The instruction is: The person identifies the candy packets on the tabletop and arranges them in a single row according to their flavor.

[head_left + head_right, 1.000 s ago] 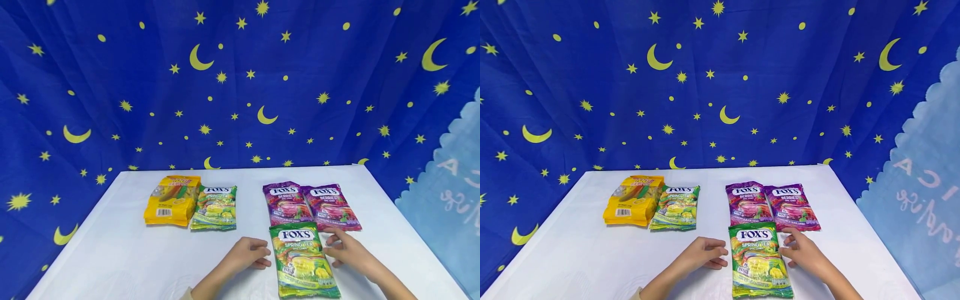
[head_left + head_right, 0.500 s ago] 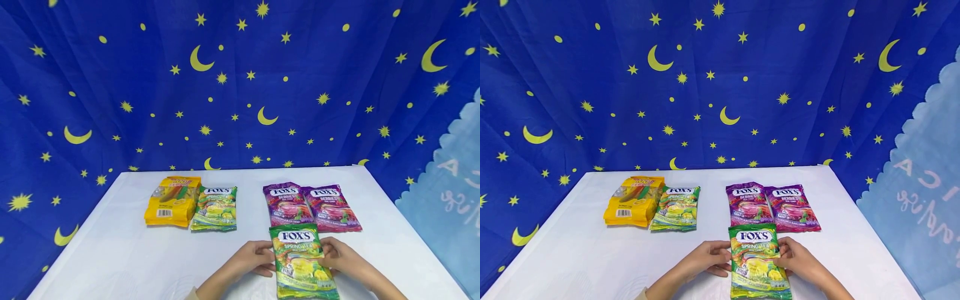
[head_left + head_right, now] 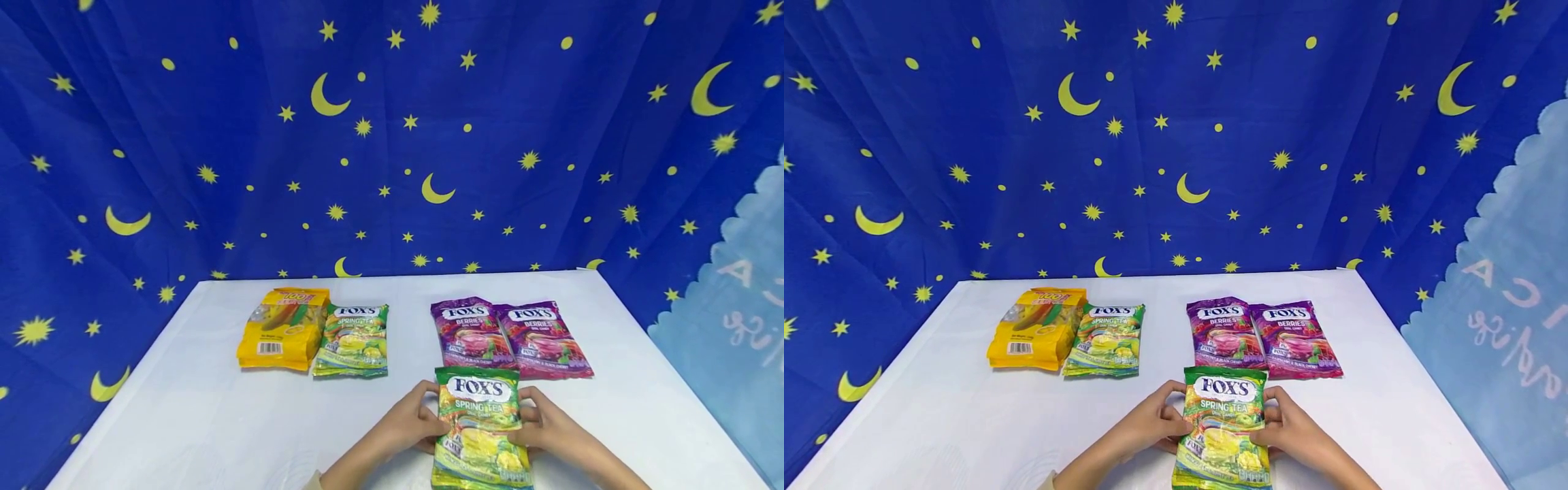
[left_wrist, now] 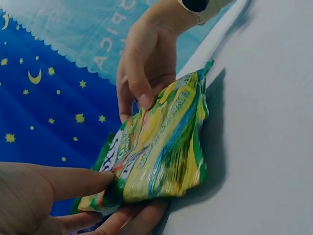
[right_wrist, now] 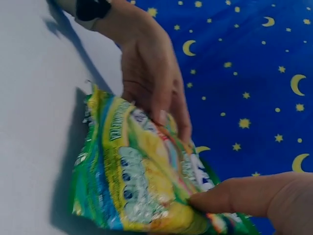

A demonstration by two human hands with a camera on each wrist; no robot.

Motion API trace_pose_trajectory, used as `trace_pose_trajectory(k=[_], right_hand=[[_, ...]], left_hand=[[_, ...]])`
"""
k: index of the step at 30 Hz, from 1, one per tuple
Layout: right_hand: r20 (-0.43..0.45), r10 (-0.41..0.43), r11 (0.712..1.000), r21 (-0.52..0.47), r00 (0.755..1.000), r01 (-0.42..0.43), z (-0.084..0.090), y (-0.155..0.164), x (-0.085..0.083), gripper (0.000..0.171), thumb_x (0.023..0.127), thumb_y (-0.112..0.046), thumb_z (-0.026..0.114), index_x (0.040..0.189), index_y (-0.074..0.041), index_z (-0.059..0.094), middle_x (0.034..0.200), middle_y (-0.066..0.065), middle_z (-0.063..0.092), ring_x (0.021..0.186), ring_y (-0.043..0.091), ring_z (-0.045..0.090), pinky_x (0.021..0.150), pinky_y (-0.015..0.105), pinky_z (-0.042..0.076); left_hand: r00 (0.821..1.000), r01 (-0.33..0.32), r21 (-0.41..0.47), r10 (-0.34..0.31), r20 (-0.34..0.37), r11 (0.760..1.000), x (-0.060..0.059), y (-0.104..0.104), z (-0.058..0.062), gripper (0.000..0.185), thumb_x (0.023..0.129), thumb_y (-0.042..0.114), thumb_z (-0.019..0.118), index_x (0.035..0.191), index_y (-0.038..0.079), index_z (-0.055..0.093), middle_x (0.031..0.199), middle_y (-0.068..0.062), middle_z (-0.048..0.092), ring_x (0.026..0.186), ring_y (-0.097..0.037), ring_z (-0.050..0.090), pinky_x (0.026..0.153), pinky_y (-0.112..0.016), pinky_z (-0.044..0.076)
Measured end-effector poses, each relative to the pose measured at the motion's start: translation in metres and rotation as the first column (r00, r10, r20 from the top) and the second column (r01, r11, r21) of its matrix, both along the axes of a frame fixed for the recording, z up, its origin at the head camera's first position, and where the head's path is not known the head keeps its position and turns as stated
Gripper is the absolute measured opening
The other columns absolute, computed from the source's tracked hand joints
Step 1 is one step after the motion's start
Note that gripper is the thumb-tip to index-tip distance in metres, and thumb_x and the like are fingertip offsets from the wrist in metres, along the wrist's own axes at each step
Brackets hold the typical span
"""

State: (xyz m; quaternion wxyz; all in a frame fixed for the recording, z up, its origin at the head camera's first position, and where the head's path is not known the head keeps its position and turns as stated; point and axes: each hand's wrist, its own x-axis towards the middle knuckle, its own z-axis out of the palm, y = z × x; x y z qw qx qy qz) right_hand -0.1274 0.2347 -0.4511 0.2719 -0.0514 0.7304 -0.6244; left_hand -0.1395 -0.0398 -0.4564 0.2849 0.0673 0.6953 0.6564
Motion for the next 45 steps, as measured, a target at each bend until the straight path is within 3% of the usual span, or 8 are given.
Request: trace_pose_trajectory(k=[5, 13, 19, 27, 37, 45], right_hand=[[-0.022, 0.032, 0.994, -0.100, 0.999, -0.034, -0.001, -0.010, -0.002, 0.063, 0.090, -0.005, 0.065, 0.130, 0.008, 0.018, 0.115, 0.019, 0.063, 0.099, 0.034, 0.065, 0.080, 0.041, 0.056], [-0.072, 0.029, 0.999, -0.040, 0.997, -0.032, 0.006, -0.019, -0.016, 0.062, 0.090, -0.010, 0.066, 0.133, 0.003, 0.023, 0.117, 0.017, 0.062, 0.098, 0.032, 0.065, 0.078, 0.040, 0.055], [-0.146, 0.006, 0.999, 0.048, 0.989, 0.002, 0.012, -0.028, -0.024, 0.066, 0.087, -0.015, 0.070, 0.135, 0.002, 0.028, 0.122, 0.021, 0.060, 0.103, 0.030, 0.063, 0.089, 0.045, 0.050], [-0.187, -0.009, 1.000, -0.004, 0.982, 0.009, 0.021, -0.041, -0.037, 0.066, 0.084, -0.006, 0.070, 0.131, 0.007, 0.026, 0.117, 0.023, 0.059, 0.096, 0.031, 0.065, 0.076, 0.040, 0.057], [-0.210, -0.055, 0.998, -0.015, 0.976, 0.053, 0.022, -0.049, -0.036, 0.069, 0.083, -0.003, 0.070, 0.134, 0.007, 0.025, 0.120, 0.028, 0.057, 0.096, 0.032, 0.065, 0.072, 0.039, 0.056], [-0.207, -0.048, 0.999, -0.035, 0.977, 0.041, 0.023, -0.052, -0.034, 0.071, 0.085, -0.005, 0.069, 0.136, 0.009, 0.023, 0.115, 0.021, 0.062, 0.091, 0.030, 0.066, 0.068, 0.036, 0.056]], left_hand=[[0.998, -0.040, -0.077, 0.037, -0.041, 0.996, -0.004, -0.004, 0.004, 0.049, 0.084, 0.001, 0.071, 0.126, 0.012, 0.049, 0.075, -0.013, 0.065, 0.060, -0.024, 0.065, 0.053, -0.037, 0.057], [0.994, -0.055, -0.052, 0.050, -0.095, 0.997, -0.012, -0.017, 0.009, 0.052, 0.084, 0.001, 0.071, 0.129, 0.012, 0.048, 0.074, -0.012, 0.065, 0.061, -0.022, 0.065, 0.056, -0.037, 0.058], [0.989, -0.060, -0.054, 0.053, -0.138, 0.997, -0.017, -0.028, 0.016, 0.055, 0.086, 0.002, 0.070, 0.134, 0.011, 0.045, 0.075, -0.010, 0.065, 0.064, -0.021, 0.064, 0.058, -0.039, 0.058], [0.976, -0.103, -0.078, 0.085, -0.202, 0.992, -0.023, -0.038, 0.021, 0.060, 0.087, 0.004, 0.070, 0.138, 0.008, 0.041, 0.076, -0.009, 0.064, 0.066, -0.022, 0.064, 0.061, -0.039, 0.058], [0.970, -0.105, -0.071, 0.087, -0.226, 0.992, -0.025, -0.042, 0.024, 0.059, 0.088, 0.003, 0.068, 0.140, 0.006, 0.039, 0.078, -0.010, 0.064, 0.067, -0.022, 0.064, 0.061, -0.037, 0.058], [0.967, -0.102, -0.122, 0.070, -0.244, 0.987, -0.028, -0.045, 0.019, 0.062, 0.089, 0.005, 0.067, 0.142, 0.001, 0.036, 0.077, -0.009, 0.063, 0.061, -0.019, 0.061, 0.057, -0.037, 0.057]])
